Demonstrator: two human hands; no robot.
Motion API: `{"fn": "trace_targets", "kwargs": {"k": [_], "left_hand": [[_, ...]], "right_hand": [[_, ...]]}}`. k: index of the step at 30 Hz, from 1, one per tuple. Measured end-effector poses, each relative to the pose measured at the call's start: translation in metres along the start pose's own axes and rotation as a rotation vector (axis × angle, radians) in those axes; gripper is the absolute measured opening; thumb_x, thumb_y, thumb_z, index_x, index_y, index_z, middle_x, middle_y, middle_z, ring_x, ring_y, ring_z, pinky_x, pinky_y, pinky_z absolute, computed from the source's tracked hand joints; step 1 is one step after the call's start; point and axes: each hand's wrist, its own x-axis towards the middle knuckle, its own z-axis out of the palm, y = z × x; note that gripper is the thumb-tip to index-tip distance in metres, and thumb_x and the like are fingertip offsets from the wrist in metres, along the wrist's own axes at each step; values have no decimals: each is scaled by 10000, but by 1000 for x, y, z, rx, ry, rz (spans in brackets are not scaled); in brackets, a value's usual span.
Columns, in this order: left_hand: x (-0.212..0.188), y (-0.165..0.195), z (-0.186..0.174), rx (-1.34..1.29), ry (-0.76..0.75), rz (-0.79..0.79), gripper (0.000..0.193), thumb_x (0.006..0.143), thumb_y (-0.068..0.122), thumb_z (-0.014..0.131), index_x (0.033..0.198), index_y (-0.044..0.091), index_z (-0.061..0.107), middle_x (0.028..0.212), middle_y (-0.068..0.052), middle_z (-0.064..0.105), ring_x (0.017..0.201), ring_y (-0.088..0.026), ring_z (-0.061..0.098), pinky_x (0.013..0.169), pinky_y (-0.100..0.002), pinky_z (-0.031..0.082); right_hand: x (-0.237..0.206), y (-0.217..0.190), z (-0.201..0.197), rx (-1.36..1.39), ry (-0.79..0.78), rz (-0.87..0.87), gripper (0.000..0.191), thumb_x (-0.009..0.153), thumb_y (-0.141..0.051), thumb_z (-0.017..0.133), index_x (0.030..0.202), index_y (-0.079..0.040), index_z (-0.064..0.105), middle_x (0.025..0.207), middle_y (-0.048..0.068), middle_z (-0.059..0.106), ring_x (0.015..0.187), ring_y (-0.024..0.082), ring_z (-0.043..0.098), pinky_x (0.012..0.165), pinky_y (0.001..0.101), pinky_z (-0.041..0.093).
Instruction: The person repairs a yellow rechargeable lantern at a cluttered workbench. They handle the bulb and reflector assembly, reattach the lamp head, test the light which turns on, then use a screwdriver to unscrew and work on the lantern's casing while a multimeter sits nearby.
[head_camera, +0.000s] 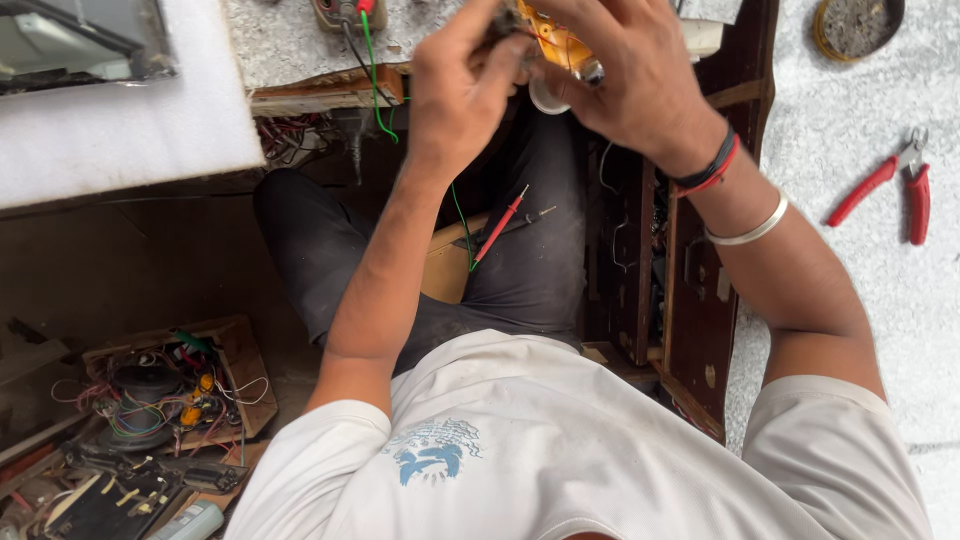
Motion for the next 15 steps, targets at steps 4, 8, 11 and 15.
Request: {"fn": "trace_targets", "kwargs": {"k": [4, 8, 11, 15], "left_hand": [[17, -3, -2, 261, -57, 62, 177, 1114, 163, 647, 1116, -14, 641, 827, -87, 714, 730, -142, 741, 676, -297, 601], [23, -13, -3, 408, 20, 186, 241, 1105, 251, 658, 1094, 10, 668, 877, -89, 739, 776, -175, 767, 663, -322, 591], [18, -18, -6, 542, 44, 201, 260, 1093, 245, 673, 1125, -13, 681, 882, -125, 709, 750, -236, 713, 668, -377, 547], [13, -22, -6, 449, 134, 227, 287, 1069, 268, 682, 1177, 3, 700, 968, -103, 742, 763, -203, 740, 671, -338, 585]], "right_hand": [[12, 17, 3, 204, 14, 78, 211, 1061, -26, 800, 1219, -14, 660, 1029, 109, 680, 884, 248, 681, 773, 356, 550], [13, 24, 8, 358, 63, 89, 137, 1100, 77, 685, 1227, 24, 685, 987, 87, 704, 837, 147, 713, 740, 263, 582], [10, 24, 8, 352, 78, 72, 139, 1097, 110, 668, 1212, 41, 706, 968, 92, 722, 837, 146, 711, 721, 255, 563], [10, 27, 8, 222, 70, 71, 89, 1062, 71, 720, 1146, 44, 719, 955, 105, 722, 739, 165, 665, 640, 274, 515]]}}
